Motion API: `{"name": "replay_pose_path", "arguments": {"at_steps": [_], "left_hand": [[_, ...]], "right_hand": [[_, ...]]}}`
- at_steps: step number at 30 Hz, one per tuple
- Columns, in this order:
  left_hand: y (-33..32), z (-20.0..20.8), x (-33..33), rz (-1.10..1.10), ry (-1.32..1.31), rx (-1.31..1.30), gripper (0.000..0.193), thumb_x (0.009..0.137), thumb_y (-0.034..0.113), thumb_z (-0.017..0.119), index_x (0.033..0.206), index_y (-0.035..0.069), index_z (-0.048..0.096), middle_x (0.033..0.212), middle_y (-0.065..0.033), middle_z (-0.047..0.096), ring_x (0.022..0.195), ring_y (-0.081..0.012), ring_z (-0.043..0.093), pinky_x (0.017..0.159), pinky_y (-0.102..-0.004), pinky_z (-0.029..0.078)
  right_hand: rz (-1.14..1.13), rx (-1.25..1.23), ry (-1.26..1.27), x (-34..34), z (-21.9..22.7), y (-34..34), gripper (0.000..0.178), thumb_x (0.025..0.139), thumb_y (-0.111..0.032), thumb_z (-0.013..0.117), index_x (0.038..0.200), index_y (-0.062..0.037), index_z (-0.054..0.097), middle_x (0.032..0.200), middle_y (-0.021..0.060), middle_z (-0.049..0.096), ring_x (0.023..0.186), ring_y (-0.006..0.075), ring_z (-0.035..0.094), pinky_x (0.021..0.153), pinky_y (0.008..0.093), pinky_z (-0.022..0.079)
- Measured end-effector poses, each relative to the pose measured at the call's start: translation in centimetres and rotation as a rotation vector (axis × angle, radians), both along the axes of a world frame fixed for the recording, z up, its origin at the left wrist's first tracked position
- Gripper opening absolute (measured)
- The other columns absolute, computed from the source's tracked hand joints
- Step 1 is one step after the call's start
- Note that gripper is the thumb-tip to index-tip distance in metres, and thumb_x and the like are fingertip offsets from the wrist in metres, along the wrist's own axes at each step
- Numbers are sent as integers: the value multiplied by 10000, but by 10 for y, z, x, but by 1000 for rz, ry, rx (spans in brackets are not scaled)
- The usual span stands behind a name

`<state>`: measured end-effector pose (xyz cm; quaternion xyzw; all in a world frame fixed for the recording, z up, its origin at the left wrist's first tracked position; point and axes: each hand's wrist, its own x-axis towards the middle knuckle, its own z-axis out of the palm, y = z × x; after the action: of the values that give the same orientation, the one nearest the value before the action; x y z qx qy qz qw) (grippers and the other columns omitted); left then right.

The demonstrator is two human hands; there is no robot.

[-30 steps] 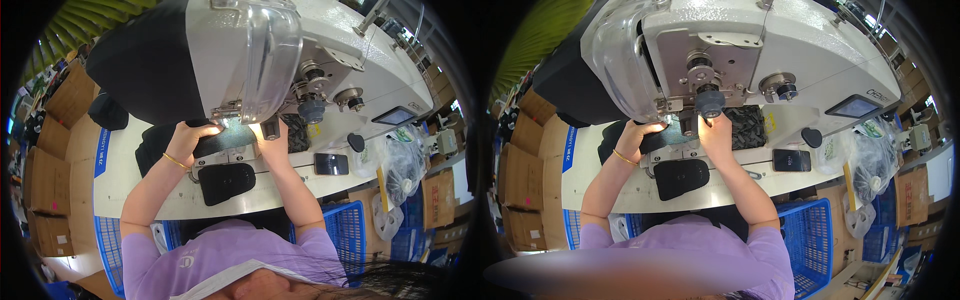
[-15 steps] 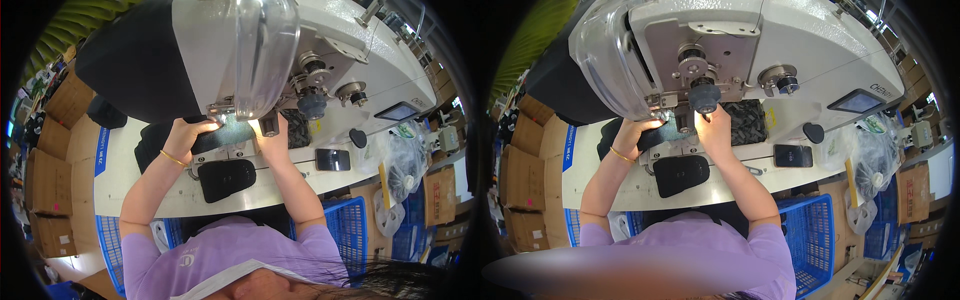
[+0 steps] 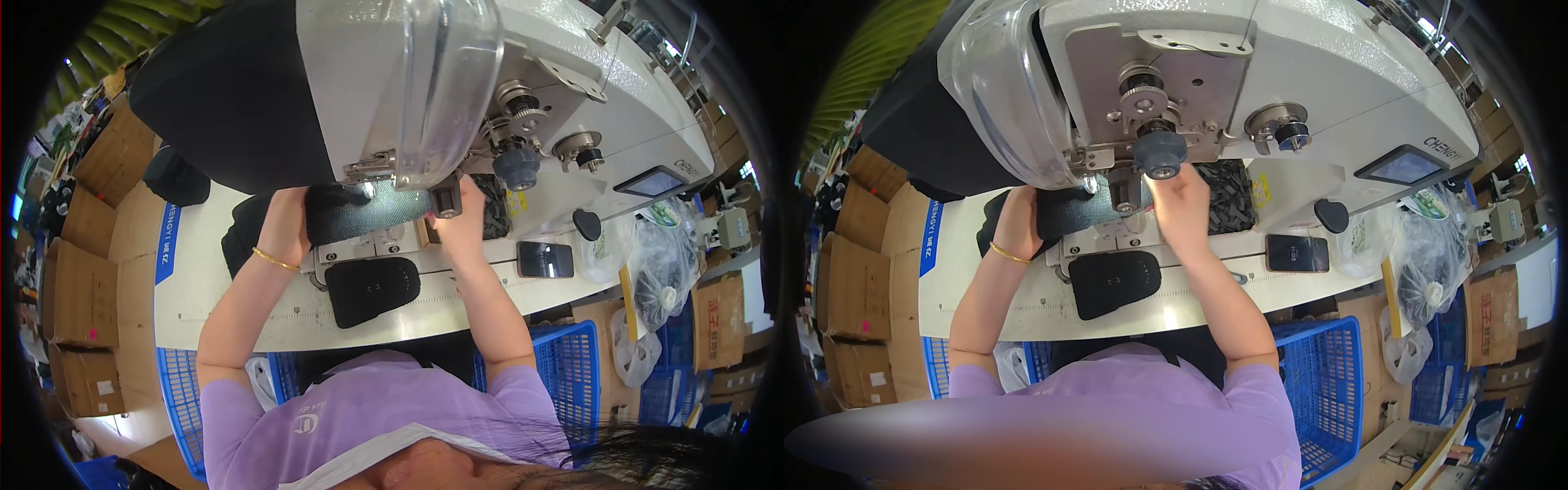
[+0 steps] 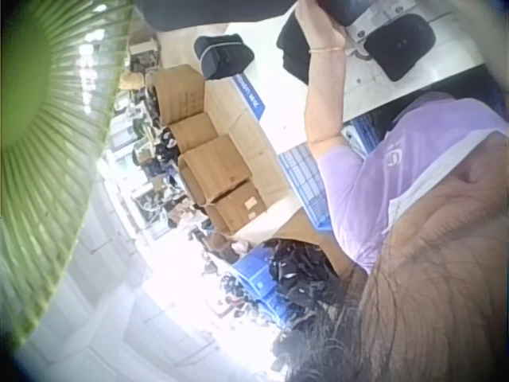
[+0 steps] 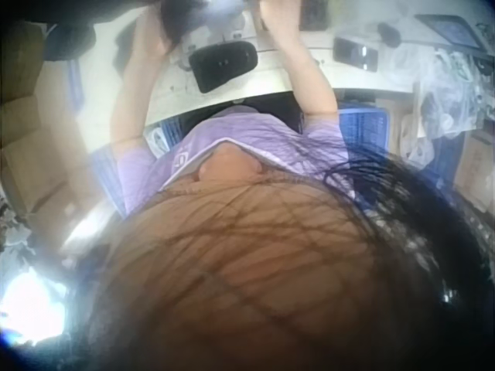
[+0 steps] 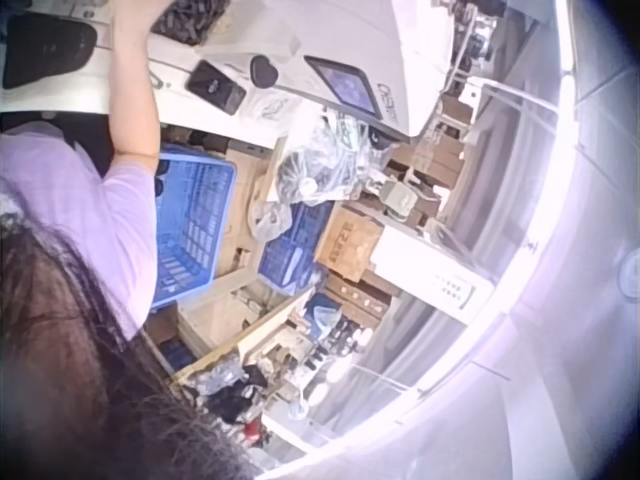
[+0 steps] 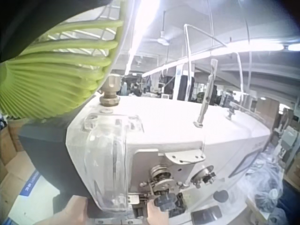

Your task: The person places small tags onto fabric pieces and stitches them using a sewing machine.

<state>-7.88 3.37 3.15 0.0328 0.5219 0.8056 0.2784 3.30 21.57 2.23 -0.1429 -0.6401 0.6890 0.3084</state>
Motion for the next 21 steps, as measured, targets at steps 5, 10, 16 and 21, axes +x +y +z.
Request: {"name": "replay_pose_path", "arguments": {"at_steps": [5,10,16,21], "left_hand": [[-10,-12,-15,180,52,85,273,937,303,476,1053,71,561,1015,-20,586,908,-118,548,825,-245,436],[5,-6,-9,77,84,16,277,893,193,551,1115,28,564,1032,-41,595,967,-154,556,858,-242,425],[-49,-8,-36,53,296,-79,295,726,-45,663,1015,-33,605,973,-90,645,914,-189,607,851,-295,463],[-75,-23,-35,628,1593,-1165,287,759,64,677,1020,24,565,848,-105,589,802,-276,592,744,-346,490]], "right_hand": [[-178,221,-91,9,-29,58,185,908,-157,556,896,25,587,585,0,554,534,32,477,502,199,363],[-207,689,-430,8,-52,79,112,774,-169,635,820,-69,658,766,78,640,752,243,608,670,361,466],[-303,1135,-526,4,-64,72,160,757,-161,663,868,-51,627,834,84,623,818,267,600,721,392,475],[-294,1177,-444,-4,-81,77,248,736,-141,693,944,-49,594,909,104,602,824,287,600,712,413,480]]}}
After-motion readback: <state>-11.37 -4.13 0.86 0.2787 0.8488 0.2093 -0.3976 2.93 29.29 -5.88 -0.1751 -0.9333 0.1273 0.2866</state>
